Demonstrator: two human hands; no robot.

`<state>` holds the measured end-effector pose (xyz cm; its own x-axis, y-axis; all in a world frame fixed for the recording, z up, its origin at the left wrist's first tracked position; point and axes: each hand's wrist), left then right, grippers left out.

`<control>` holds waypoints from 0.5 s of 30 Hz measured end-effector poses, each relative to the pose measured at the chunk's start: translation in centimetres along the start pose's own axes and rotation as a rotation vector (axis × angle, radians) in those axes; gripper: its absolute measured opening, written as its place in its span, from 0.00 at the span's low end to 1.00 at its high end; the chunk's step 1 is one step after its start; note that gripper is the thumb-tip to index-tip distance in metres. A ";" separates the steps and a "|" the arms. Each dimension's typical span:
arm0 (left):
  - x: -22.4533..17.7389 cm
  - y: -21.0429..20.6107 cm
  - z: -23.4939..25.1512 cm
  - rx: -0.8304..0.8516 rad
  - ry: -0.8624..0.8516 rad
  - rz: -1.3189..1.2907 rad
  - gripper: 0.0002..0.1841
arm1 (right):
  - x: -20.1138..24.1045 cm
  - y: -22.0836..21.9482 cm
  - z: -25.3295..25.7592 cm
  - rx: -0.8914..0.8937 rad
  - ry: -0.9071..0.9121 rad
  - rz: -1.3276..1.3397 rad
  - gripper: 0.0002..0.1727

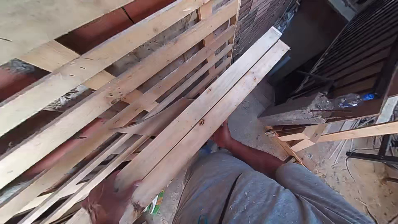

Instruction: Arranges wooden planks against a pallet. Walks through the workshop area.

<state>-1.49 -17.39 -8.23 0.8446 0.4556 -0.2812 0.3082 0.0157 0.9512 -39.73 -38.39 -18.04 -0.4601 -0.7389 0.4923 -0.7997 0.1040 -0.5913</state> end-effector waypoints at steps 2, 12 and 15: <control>0.5 -0.2 0.1 -0.010 -0.007 0.003 0.61 | 0.0 -0.1 0.2 -0.004 -0.005 0.011 0.67; 0.7 0.0 1.4 -0.055 -0.029 0.015 0.62 | 0.2 -1.7 1.0 -0.026 0.001 -0.011 0.69; 1.2 0.3 3.1 -0.060 -0.013 0.025 0.60 | 0.8 -2.8 1.8 -0.006 -0.015 -0.012 0.68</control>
<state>1.02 -19.60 -8.66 0.8573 0.4452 -0.2586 0.2607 0.0578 0.9637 -37.20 -40.47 -17.18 -0.4443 -0.7501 0.4899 -0.8077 0.0988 -0.5812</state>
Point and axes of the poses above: each hand's wrist, its own z-axis towards the middle knuckle, its own y-axis out of the back of the hand, x = y × z, and after that the axes turned 2 degrees about -z, right-handed
